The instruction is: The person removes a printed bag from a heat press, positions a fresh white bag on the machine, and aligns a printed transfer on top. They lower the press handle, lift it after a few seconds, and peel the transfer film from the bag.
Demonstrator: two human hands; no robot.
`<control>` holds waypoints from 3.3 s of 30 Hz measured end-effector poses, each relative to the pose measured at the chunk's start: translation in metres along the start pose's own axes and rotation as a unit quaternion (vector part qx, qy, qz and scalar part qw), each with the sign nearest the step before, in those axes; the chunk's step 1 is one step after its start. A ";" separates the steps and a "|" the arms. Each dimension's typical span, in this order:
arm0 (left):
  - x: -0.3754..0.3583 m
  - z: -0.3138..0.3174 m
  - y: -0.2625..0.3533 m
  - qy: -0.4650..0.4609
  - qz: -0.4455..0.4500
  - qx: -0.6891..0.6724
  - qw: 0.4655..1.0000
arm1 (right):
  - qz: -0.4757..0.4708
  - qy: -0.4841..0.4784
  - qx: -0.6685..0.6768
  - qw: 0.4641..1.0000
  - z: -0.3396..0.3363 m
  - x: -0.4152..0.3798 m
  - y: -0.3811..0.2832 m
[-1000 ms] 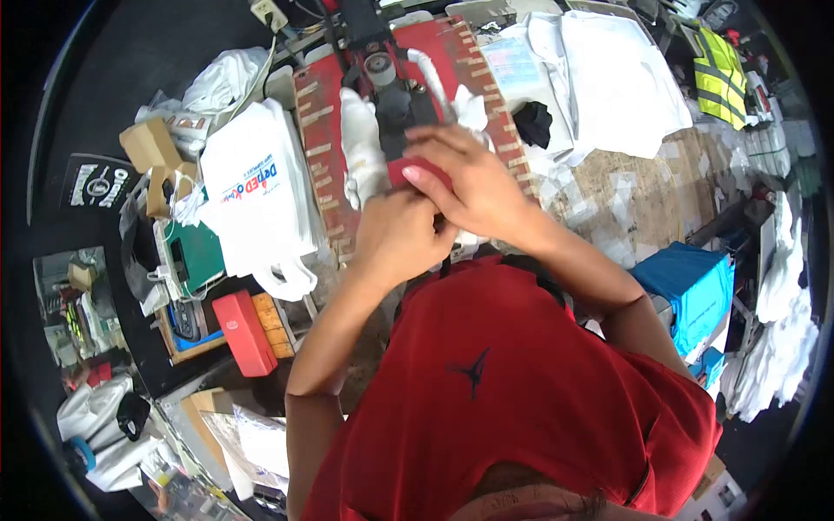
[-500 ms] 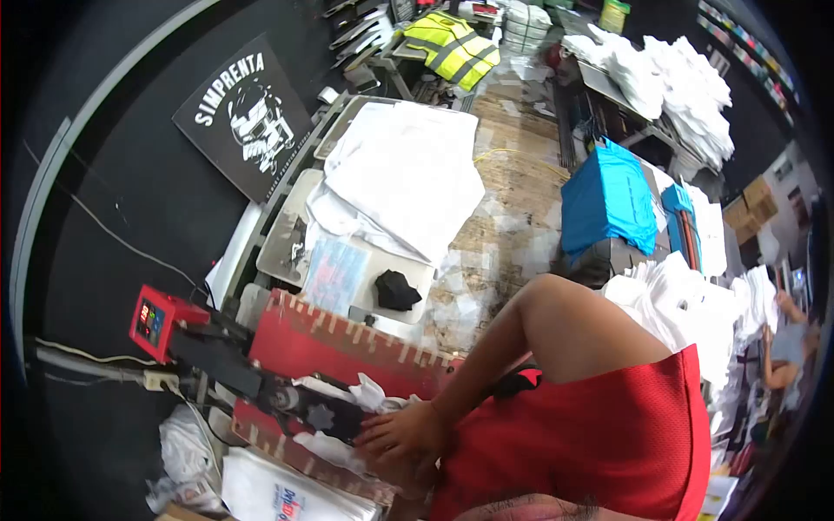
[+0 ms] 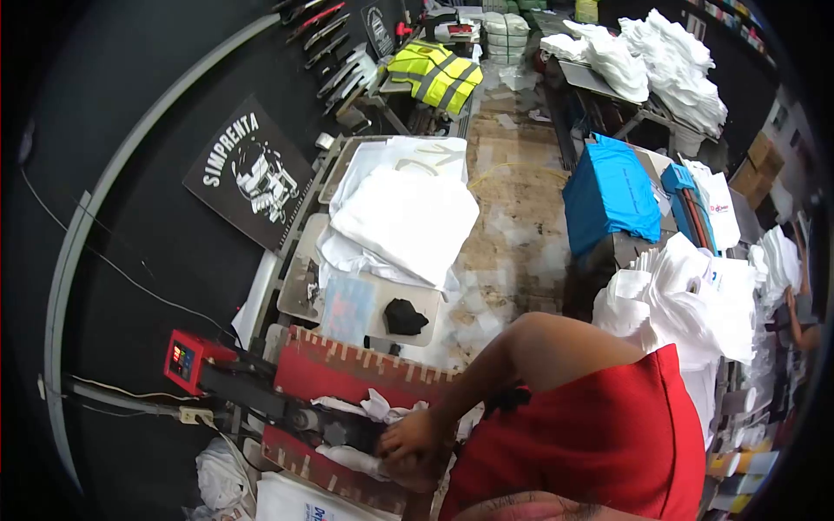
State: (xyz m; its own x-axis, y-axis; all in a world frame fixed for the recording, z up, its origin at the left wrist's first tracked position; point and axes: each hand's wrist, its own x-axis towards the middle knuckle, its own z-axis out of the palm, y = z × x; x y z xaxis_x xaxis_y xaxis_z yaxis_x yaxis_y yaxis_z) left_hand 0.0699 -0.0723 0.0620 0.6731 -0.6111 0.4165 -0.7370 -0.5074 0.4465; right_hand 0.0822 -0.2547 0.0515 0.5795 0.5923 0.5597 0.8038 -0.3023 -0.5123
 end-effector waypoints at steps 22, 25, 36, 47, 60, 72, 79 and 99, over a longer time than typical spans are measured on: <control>-0.022 0.046 -0.036 0.010 -0.005 0.046 0.999 | 0.196 0.032 -0.019 0.980 0.004 -0.001 -0.046; -0.026 0.048 -0.039 0.007 -0.010 0.051 0.999 | 0.182 0.056 -0.018 0.982 -0.001 0.000 -0.049; -0.033 0.040 -0.022 -0.053 -0.076 0.205 0.974 | 0.091 -0.087 0.012 0.992 0.009 -0.005 -0.015; -0.012 0.022 -0.011 0.060 -0.001 0.026 0.998 | 0.183 -0.013 -0.029 0.983 0.008 0.002 -0.022; -0.004 0.013 -0.002 0.078 -0.017 0.023 0.997 | 0.146 0.024 -0.044 0.988 0.015 0.005 -0.018; -0.005 0.016 0.001 0.095 -0.020 0.020 0.995 | 0.182 0.010 -0.054 0.982 0.016 0.005 -0.024; -0.006 0.014 0.003 0.064 -0.045 0.037 0.996 | 0.169 0.033 -0.058 0.983 0.019 0.003 -0.023; -0.006 -0.002 0.010 0.054 -0.061 0.030 0.996 | 0.189 0.011 0.005 0.982 0.007 0.020 -0.039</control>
State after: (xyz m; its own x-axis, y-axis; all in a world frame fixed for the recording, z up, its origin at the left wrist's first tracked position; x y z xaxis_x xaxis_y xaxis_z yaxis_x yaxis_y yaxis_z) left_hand 0.0584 -0.0722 0.0656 0.7578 -0.4763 0.4458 -0.6499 -0.6109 0.4521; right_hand 0.0613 -0.2260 0.0783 0.8387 0.4229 0.3431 0.5302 -0.4904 -0.6917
